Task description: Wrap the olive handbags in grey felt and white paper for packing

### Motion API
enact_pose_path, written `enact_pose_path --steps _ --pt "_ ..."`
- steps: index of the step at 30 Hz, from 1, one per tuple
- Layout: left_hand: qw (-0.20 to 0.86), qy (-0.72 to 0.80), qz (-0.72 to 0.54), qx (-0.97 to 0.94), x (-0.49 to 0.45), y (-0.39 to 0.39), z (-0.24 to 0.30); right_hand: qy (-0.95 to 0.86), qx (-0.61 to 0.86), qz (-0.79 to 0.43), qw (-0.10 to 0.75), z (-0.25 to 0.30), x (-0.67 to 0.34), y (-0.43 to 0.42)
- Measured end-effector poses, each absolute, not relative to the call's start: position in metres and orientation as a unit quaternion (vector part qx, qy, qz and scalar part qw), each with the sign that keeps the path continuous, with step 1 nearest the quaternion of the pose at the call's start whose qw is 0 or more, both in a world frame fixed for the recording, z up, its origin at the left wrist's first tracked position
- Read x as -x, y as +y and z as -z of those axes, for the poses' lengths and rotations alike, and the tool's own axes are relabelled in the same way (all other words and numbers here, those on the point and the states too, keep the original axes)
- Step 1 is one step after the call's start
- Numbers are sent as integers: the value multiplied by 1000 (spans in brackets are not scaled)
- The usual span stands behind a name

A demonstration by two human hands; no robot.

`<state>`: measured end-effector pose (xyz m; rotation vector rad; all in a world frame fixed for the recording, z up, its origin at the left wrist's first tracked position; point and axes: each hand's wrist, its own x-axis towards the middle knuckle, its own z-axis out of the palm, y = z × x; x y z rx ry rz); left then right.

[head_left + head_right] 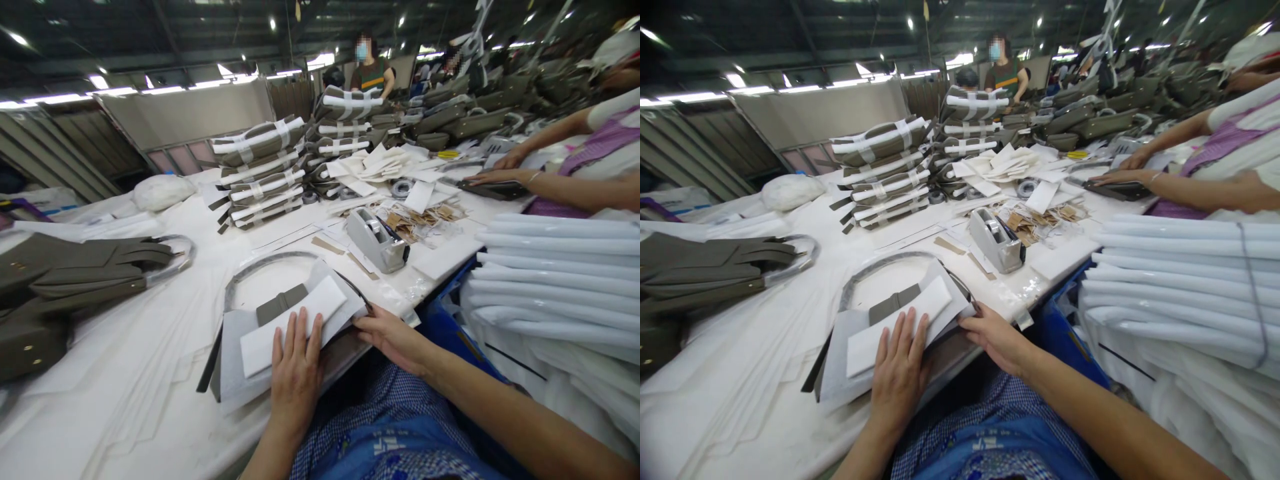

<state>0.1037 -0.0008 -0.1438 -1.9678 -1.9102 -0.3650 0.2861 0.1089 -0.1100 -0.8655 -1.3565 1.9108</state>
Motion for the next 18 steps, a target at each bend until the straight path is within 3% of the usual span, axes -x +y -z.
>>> enact_pose_path --steps 4,7,13,15,18 --pt "220 -679 172 679 -98 -2 144 -506 303 -736 333 97 -280 100" --pt "229 -666 182 686 -90 -3 143 -611 297 -666 308 102 -294 112" --pt "215 -669 193 685 -84 -4 136 -873 371 -106 298 154 -361 170" --pt "211 -674 195 681 -83 -2 135 -890 366 -20 270 168 -375 185" --pt "205 -684 197 672 -82 1 135 -894 378 9 239 174 -378 196"
